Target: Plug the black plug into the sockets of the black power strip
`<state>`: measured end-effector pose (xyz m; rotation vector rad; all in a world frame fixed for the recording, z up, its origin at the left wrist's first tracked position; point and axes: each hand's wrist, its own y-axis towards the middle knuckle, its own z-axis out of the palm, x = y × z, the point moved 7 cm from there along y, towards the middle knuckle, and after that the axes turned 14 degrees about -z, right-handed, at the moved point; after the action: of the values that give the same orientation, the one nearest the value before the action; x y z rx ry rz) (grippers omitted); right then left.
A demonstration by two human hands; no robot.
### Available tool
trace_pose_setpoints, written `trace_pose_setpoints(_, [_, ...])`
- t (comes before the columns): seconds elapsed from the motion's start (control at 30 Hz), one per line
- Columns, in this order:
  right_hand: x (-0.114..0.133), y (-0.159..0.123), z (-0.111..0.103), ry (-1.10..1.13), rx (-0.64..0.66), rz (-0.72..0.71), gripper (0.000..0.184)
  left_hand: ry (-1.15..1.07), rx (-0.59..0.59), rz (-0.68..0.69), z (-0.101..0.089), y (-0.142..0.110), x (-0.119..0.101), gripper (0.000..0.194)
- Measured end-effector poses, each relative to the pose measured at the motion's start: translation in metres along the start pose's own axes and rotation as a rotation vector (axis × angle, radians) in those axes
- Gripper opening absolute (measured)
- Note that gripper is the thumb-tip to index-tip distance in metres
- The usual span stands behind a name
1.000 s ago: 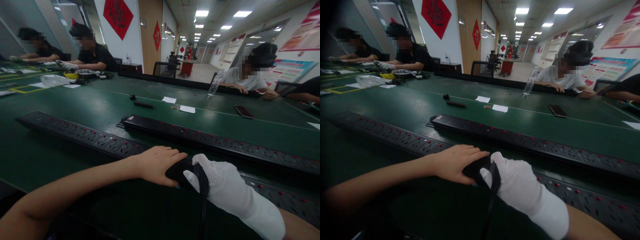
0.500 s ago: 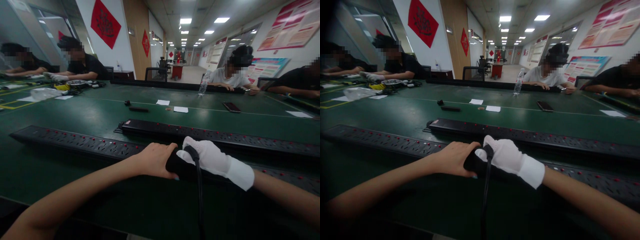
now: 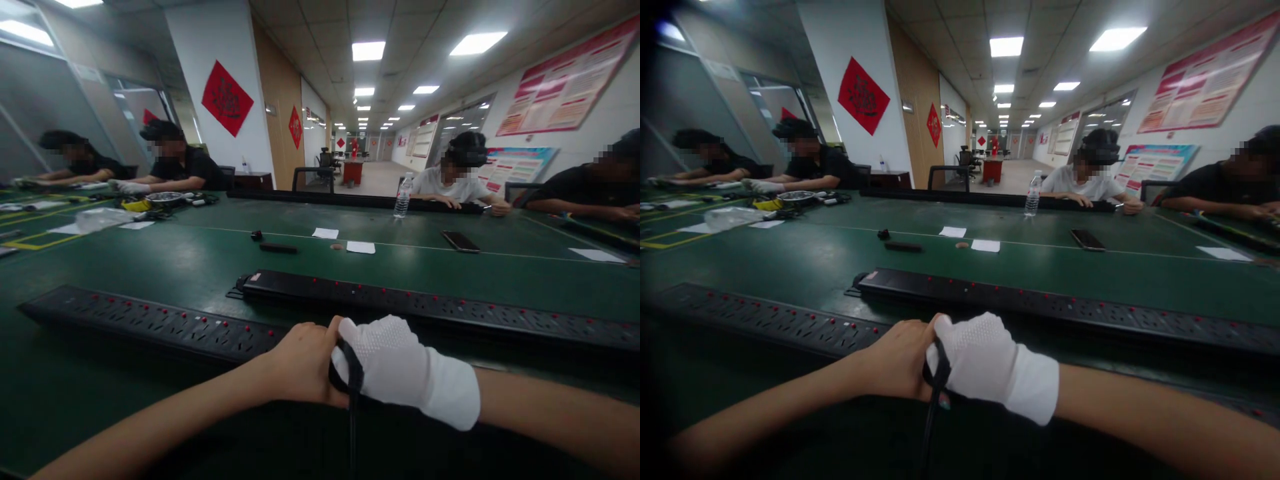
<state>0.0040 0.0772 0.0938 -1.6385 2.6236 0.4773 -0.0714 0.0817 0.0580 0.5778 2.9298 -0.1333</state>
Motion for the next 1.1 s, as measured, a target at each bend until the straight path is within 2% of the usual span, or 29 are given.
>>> trace_pose_setpoints(0.17, [0.019, -0.002, 0.001, 0.043, -0.06, -0.095, 0.031, -0.025, 0.016, 0.017, 0.002, 0.0, 0.001, 0.075])
trace_pose_setpoints(0.3, [0.01, -0.003, 0.003, 0.064, -0.002, -0.108, 0.032, -0.054, 0.029, 0.019, 0.001, -0.001, 0.001, 0.072])
trace_pose_setpoints(0.5, [-0.007, -0.001, 0.005, 0.12, 0.063, -0.03, 0.028, -0.042, 0.003, 0.006, -0.002, -0.003, -0.001, 0.074])
trace_pose_setpoints(0.7, [-0.003, 0.0, 0.017, 0.165, 0.088, -0.031, 0.03, -0.059, 0.015, 0.002, -0.003, -0.002, -0.001, 0.077])
trace_pose_setpoints(0.87, [0.011, -0.004, 0.013, 0.07, 0.08, -0.08, 0.026, -0.065, 0.039, -0.036, -0.002, -0.001, 0.001, 0.076])
trace_pose_setpoints(1.1, [0.01, -0.007, 0.016, 0.16, 0.064, -0.123, 0.031, -0.094, 0.04, -0.023, 0.002, -0.002, 0.001, 0.073])
